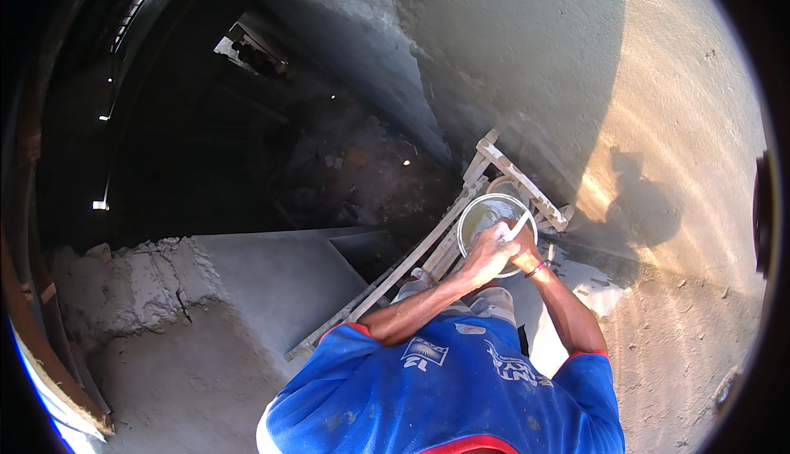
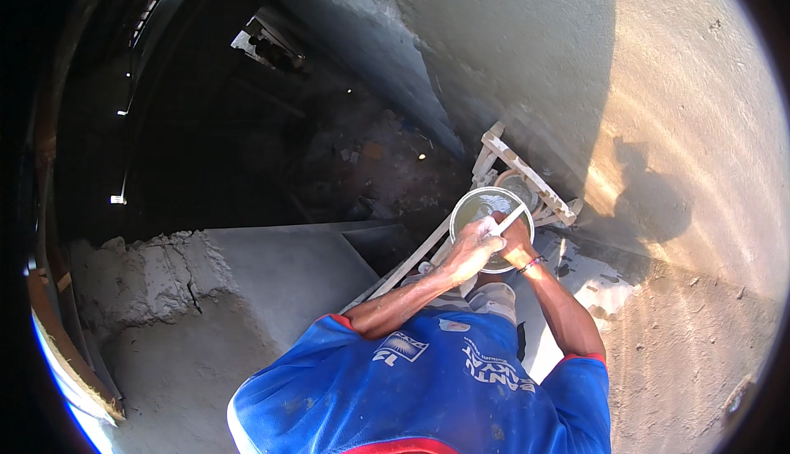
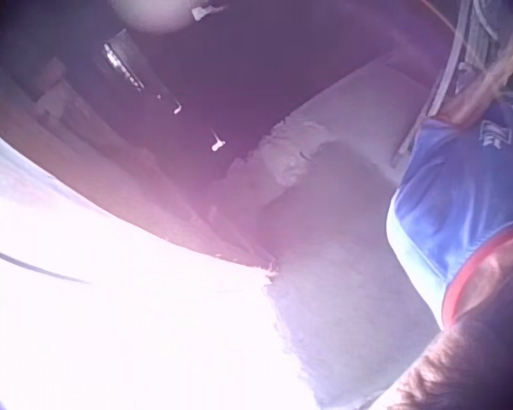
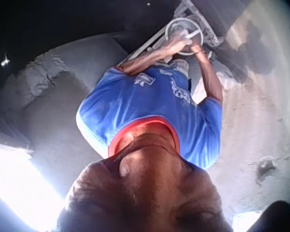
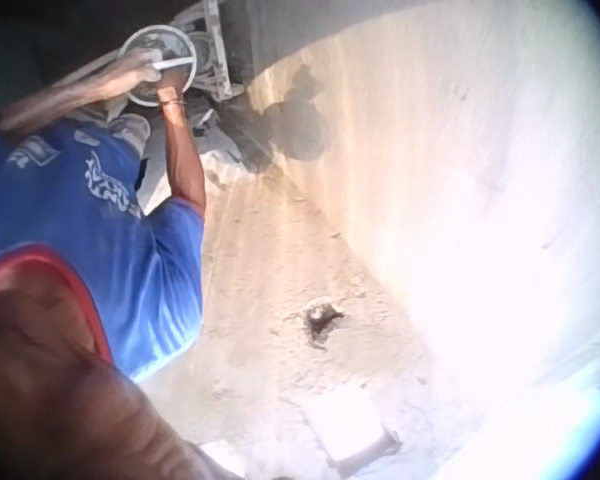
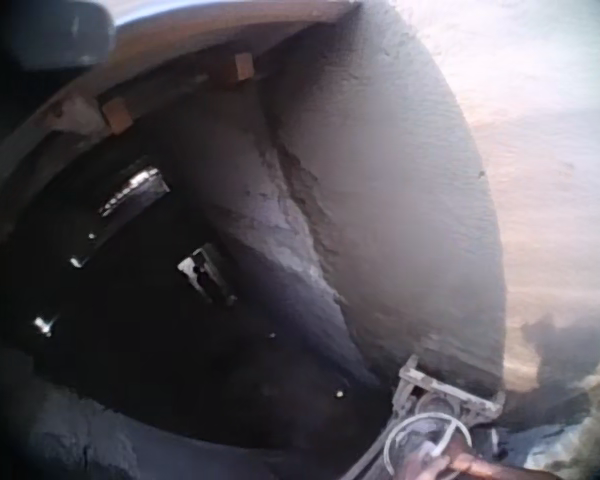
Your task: The person applies plaster to a wall using a trowel and a wooden board, dipping a plastic cup into a bucket of water to moisten the surface.
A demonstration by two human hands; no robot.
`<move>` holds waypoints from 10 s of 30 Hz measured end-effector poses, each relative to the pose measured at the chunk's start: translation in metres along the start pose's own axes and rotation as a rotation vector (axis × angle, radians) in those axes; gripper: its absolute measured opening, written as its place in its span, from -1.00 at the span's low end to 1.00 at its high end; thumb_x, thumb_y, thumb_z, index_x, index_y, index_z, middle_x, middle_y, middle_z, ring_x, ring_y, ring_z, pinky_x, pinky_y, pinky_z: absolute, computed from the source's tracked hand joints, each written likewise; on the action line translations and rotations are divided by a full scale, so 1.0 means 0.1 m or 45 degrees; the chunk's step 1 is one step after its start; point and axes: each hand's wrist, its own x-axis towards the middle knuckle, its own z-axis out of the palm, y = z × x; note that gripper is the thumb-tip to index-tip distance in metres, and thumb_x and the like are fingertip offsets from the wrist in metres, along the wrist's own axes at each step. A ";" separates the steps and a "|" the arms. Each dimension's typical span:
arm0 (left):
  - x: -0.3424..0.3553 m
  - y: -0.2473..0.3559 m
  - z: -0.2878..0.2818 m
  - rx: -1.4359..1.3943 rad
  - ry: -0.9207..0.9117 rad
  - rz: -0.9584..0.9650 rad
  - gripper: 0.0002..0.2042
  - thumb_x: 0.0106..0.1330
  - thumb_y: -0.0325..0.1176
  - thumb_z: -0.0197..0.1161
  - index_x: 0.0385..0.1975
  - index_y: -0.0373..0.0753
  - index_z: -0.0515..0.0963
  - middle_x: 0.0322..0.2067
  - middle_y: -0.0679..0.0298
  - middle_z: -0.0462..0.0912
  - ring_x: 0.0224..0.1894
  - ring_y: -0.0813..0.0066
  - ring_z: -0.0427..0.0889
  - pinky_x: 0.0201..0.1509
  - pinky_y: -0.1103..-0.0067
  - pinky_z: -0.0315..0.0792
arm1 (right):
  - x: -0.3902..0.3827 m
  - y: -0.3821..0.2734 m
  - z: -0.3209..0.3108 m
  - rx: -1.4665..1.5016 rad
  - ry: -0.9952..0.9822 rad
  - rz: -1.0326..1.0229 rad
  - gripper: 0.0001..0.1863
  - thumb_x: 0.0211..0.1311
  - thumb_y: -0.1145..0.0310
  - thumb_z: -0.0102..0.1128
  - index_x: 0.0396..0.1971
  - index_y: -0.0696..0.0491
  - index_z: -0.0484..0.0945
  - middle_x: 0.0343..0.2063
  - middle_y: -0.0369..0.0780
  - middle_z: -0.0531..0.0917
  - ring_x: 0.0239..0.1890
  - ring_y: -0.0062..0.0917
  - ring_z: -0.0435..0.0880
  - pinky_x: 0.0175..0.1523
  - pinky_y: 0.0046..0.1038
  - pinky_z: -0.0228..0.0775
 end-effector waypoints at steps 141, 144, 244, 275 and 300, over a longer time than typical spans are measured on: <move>-0.80 -0.80 -1.27 -0.573 0.410 -0.175 -0.89 0.10 -0.44 0.07 -0.60 -0.21 0.32 -0.67 0.35 0.29 -0.61 0.54 0.28 -0.45 0.61 0.20 | -1.65 0.12 -0.77 -0.735 0.228 0.176 -0.88 0.21 0.39 0.04 -0.46 0.11 0.47 -0.50 -0.05 0.48 -0.39 -0.12 0.49 -0.19 -0.18 0.34; -0.75 -0.80 -1.23 -0.540 0.358 -0.196 -0.89 0.09 -0.44 0.08 -0.61 -0.19 0.31 -0.67 0.35 0.29 -0.59 0.53 0.30 -0.43 0.60 0.23 | -2.01 0.35 -0.64 -0.687 0.318 0.299 -0.87 0.21 0.38 0.06 -0.47 0.11 0.48 -0.55 -0.06 0.48 -0.39 -0.13 0.51 -0.20 -0.18 0.35; -0.43 -1.19 -0.95 -0.500 0.673 -0.443 -0.95 0.08 -0.49 0.16 -0.48 -0.27 0.45 -0.57 0.39 0.39 -0.46 0.64 0.37 -0.38 0.62 0.28 | -0.85 2.62 -1.84 0.973 -0.164 0.982 -0.73 0.26 0.12 0.10 -0.40 0.03 0.48 -0.57 -0.44 0.46 -0.55 -0.75 0.39 -0.53 -0.65 0.23; -2.02 -2.73 -0.75 -1.116 1.900 -0.681 -0.94 0.07 -0.47 0.11 -0.54 -0.30 0.42 -0.63 0.37 0.37 -0.52 0.61 0.32 -0.43 0.58 0.22 | 0.81 0.29 2.60 -0.747 -1.469 -0.443 -0.77 0.31 0.32 -0.01 -0.22 0.11 0.57 -0.47 0.04 0.61 -0.33 -0.02 0.61 -0.23 -0.14 0.39; -3.06 -5.00 1.15 -1.588 2.958 -1.064 -0.94 -0.07 -0.57 0.00 -0.58 -0.25 0.37 -0.63 0.21 0.49 -0.53 0.43 0.43 -0.23 0.49 0.38 | -0.95 3.27 6.95 -1.000 -1.895 -1.928 -0.70 0.17 0.35 0.01 -0.09 0.03 0.49 -0.20 -0.16 0.52 -0.03 -0.31 0.44 -0.02 -0.19 0.31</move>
